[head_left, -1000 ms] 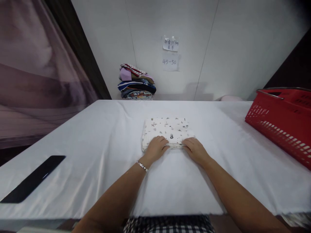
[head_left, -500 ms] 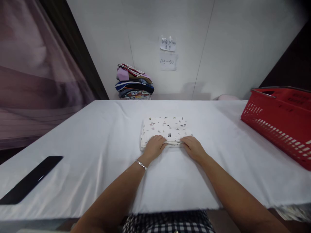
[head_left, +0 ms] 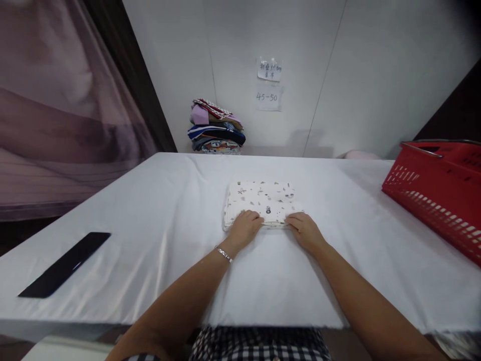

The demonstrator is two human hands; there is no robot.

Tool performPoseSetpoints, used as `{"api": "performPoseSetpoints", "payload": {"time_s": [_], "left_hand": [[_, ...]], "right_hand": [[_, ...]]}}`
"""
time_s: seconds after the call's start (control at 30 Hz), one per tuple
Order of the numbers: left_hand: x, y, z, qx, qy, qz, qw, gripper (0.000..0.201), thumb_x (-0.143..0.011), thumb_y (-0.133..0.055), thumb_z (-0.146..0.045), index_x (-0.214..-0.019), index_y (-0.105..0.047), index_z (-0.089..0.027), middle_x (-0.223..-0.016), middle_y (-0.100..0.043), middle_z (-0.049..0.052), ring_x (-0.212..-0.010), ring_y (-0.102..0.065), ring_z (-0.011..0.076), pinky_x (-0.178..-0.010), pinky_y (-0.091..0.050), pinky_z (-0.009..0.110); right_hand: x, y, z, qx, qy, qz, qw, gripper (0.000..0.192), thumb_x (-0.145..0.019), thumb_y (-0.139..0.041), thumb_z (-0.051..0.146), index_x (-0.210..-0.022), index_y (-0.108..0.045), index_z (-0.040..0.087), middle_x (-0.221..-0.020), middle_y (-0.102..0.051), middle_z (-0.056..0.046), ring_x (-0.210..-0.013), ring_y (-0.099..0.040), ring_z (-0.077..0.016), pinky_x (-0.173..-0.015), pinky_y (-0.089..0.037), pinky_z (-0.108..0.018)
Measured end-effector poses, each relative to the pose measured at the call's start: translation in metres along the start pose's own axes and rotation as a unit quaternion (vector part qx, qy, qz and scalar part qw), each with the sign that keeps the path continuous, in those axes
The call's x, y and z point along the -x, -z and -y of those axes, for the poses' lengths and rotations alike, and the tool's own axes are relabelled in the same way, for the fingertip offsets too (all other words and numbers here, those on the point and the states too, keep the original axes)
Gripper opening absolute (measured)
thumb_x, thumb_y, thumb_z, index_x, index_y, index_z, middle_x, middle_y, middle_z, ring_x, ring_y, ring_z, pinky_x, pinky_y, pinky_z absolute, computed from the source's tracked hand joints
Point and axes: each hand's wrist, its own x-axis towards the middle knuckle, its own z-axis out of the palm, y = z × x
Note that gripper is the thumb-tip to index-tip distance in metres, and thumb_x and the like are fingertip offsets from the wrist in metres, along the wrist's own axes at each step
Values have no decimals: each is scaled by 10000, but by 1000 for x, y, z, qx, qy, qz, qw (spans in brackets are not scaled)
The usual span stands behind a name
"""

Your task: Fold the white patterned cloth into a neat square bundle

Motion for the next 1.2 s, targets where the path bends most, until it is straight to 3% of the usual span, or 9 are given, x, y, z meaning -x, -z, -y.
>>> {"api": "performPoseSetpoints", "payload": {"time_s": [0.13, 0.37, 0.63, 1.07, 1.2], "left_hand": [[9, 4, 5, -1, 9, 3, 1000, 182, -874, -478, -178, -1004, -598, -221, -934, -603, 51, -892, -505, 199, -745, -387, 341], [7, 2, 6, 25, 24, -39, 999, 209, -887, -479, -291, -1057, -574, -214, -1013, -601, 51, -941, -509, 196, -807, -396, 351], [-9, -2, -7, 51, 25, -26, 998, 163, -896, -462, -272, -921, -610, -208, -911, -616, 34, -889, -516, 186, -772, -387, 347], [-2, -2, -2, 76, 30, -28, 996, 207, -898, -455, -256, -801, -630, -204, -839, -606, 29, -843, -504, 172, -751, -389, 337], [4, 3, 4, 75, 59, -40, 995, 244, -894, -466, -310, -738, -618, -199, -776, -593, 24, -801, -509, 160, -748, -389, 331]], "right_hand": [[1, 3, 3, -29, -16, -9, 999, 209, -866, -477, 195, -955, -666, 203, -982, -657, -80, -914, -575, -217, -795, -465, -392], [-10, 7, 21, -57, -30, -39, 997, 197, -876, -472, 203, -981, -639, 194, -986, -648, -81, -923, -566, -208, -824, -449, -391], [-13, -1, 24, -27, -25, -20, 999, 222, -884, -453, 181, -1010, -634, 206, -988, -655, -74, -933, -574, -208, -829, -456, -397], [-9, -5, 19, -17, -8, -13, 1000, 217, -877, -469, 178, -938, -675, 208, -947, -667, -72, -878, -584, -208, -767, -478, -380], [-5, -7, 15, -27, 0, -16, 1000, 226, -873, -470, 192, -948, -681, 221, -964, -665, -73, -890, -590, -218, -768, -491, -398]]}}
